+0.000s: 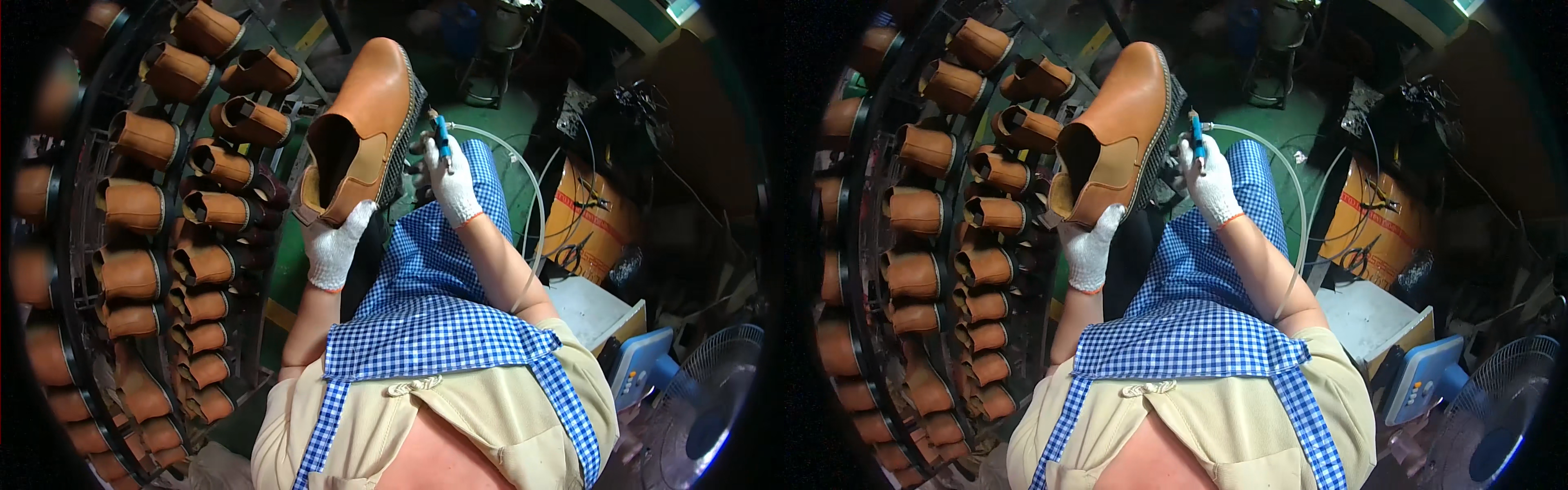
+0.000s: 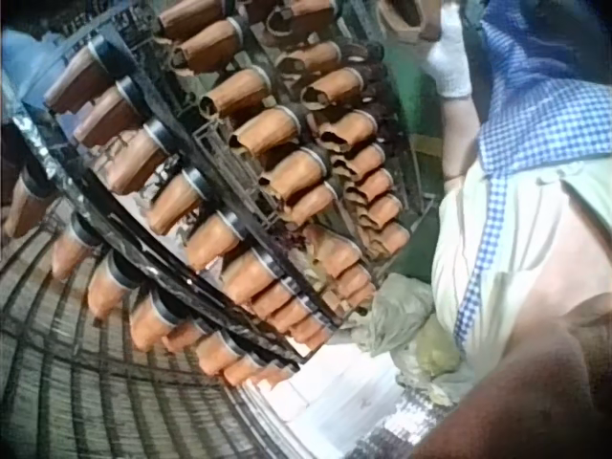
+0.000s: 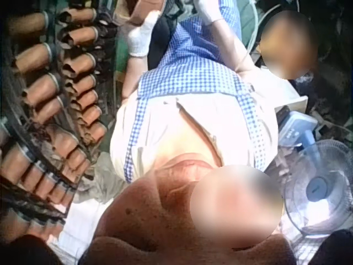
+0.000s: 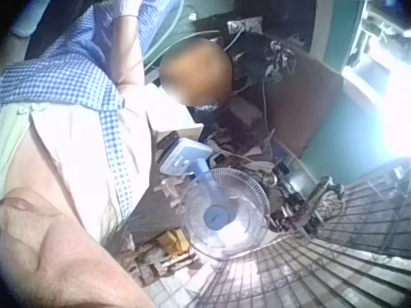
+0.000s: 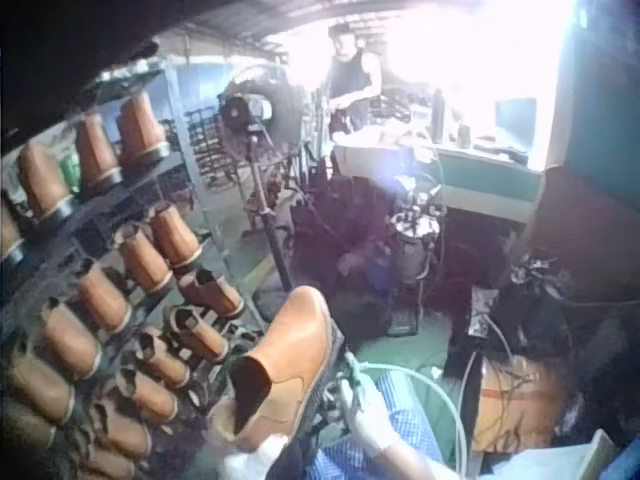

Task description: The person sits on the floor and repeatedly picks up brown leather shoes from a rotating rack. Using a handheld spray gun, they apply a coating to the exterior of each shoe, then return it to the rack. This cycle continues for multiple shoes.

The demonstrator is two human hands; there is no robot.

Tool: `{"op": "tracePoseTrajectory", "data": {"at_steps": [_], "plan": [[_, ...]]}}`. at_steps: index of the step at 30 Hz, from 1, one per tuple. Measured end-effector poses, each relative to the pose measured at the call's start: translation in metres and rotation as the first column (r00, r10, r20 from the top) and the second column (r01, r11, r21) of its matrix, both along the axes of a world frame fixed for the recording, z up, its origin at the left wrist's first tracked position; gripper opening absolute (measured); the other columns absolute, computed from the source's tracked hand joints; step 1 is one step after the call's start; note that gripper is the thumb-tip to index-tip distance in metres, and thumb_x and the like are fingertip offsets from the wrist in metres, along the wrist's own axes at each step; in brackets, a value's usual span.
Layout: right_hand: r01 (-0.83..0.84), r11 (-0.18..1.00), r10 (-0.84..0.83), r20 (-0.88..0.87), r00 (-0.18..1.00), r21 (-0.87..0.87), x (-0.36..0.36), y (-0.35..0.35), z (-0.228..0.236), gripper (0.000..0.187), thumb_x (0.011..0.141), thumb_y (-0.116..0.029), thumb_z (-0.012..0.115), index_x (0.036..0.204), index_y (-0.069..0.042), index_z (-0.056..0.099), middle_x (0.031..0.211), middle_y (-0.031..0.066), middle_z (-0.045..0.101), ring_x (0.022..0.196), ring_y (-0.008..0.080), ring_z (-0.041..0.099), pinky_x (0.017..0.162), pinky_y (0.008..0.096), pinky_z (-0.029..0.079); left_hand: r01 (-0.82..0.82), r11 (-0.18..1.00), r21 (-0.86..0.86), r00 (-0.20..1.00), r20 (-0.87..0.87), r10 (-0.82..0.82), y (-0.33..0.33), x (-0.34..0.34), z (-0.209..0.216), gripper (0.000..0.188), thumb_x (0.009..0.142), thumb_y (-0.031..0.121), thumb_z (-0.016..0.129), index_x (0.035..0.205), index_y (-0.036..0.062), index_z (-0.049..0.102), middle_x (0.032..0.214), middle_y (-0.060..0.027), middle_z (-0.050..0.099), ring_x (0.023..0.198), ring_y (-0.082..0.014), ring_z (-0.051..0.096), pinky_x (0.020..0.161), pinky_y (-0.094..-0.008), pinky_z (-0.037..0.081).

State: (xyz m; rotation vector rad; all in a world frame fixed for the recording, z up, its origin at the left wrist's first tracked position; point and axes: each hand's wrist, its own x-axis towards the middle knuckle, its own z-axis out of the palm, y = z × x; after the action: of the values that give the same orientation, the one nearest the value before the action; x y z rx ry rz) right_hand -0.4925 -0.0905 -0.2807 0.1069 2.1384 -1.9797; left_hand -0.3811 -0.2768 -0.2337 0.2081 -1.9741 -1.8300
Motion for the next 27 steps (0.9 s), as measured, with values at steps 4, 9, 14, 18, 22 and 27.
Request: {"op": "tracePoseTrajectory", "data": {"at_steps": [4, 9, 14, 18, 22, 27], "plan": [[0.123, 0.843, 0.229, -0.555, 0.8, 0.524, 0.024, 0.028, -0.024, 0.026, 0.094, -0.021, 0.076, 0.113, -0.005, 0.069, 0.103, 0.0186, 0.064, 0.096, 0.0399, 0.065, 0.082, 0.0466, 0.055, -0.168, 0.892, -0.42, 0.973, -0.213, 0.083, -0.006, 0.018, 0.02, 0.084, 0.081, 0.015, 0.094, 0.149, 0.0055, 0.046, 0.153, -0.0204, 0.048, 0.136, -0.0347, 0.054, 0.11, -0.0471, 0.051], [-0.021, 0.803, 0.339, -0.428, 0.838, 0.595, 0.028, 0.02, -0.045, 0.027, 0.094, -0.027, 0.076, 0.108, -0.004, 0.069, 0.102, 0.0189, 0.064, 0.094, 0.0411, 0.065, 0.081, 0.0484, 0.054, -0.157, 0.604, -0.782, 0.944, -0.298, -0.141, -0.019, 0.019, 0.064, 0.045, 0.077, 0.005, 0.089, 0.117, 0.0105, 0.07, 0.115, -0.0121, 0.073, 0.1, -0.0331, 0.069, 0.088, -0.0415, 0.055], [-0.111, 0.844, 0.323, -0.332, 0.886, 0.525, 0.029, 0.015, -0.042, 0.027, 0.1, -0.03, 0.072, 0.108, -0.004, 0.069, 0.097, 0.019, 0.064, 0.089, 0.0401, 0.066, 0.078, 0.0467, 0.054, -0.033, 0.59, -0.807, 0.923, -0.251, -0.291, -0.024, 0.013, 0.09, 0.042, 0.077, 0.004, 0.086, 0.116, 0.0095, 0.073, 0.111, -0.0108, 0.072, 0.101, -0.0321, 0.069, 0.088, -0.0425, 0.056], [-0.122, 0.955, 0.175, -0.181, 0.968, 0.27, 0.05, 0.047, -0.014, 0.024, 0.105, -0.026, 0.068, 0.107, -0.002, 0.068, 0.09, 0.0134, 0.066, 0.08, 0.0271, 0.066, 0.074, 0.039, 0.053, 0.033, 0.626, -0.779, 0.93, -0.206, -0.304, -0.025, 0.015, 0.09, 0.049, 0.068, -0.003, 0.086, 0.115, 0.0081, 0.078, 0.108, -0.0109, 0.071, 0.1, -0.0302, 0.069, 0.086, -0.0387, 0.056], [-0.169, 0.982, 0.152, -0.172, 0.973, -0.089, 0.066, 0.068, 0.022, 0.018, 0.106, -0.02, 0.067, 0.111, -0.003, 0.067, 0.094, 0.0086, 0.065, 0.082, 0.0209, 0.063, 0.075, 0.0334, 0.052, 0.05, 0.694, -0.718, 0.956, -0.167, -0.241, -0.027, 0.021, 0.085, 0.05, 0.063, -0.007, 0.085, 0.111, 0.0064, 0.08, 0.11, -0.0111, 0.07, 0.101, -0.0274, 0.069, 0.086, -0.035, 0.057], [-0.247, 0.967, 0.23, -0.209, 0.951, -0.06, 0.066, 0.061, 0.04, 0.02, 0.104, -0.023, 0.068, 0.112, -0.005, 0.066, 0.092, 0.0088, 0.064, 0.08, 0.0222, 0.062, 0.074, 0.0356, 0.052, 0.093, 0.741, -0.665, 0.954, -0.153, -0.258, -0.036, 0.025, 0.08, 0.039, 0.079, -0.012, 0.079, 0.116, 0.0015, 0.08, 0.124, -0.0142, 0.066, 0.113, -0.0243, 0.066, 0.091, -0.0307, 0.059]]}}
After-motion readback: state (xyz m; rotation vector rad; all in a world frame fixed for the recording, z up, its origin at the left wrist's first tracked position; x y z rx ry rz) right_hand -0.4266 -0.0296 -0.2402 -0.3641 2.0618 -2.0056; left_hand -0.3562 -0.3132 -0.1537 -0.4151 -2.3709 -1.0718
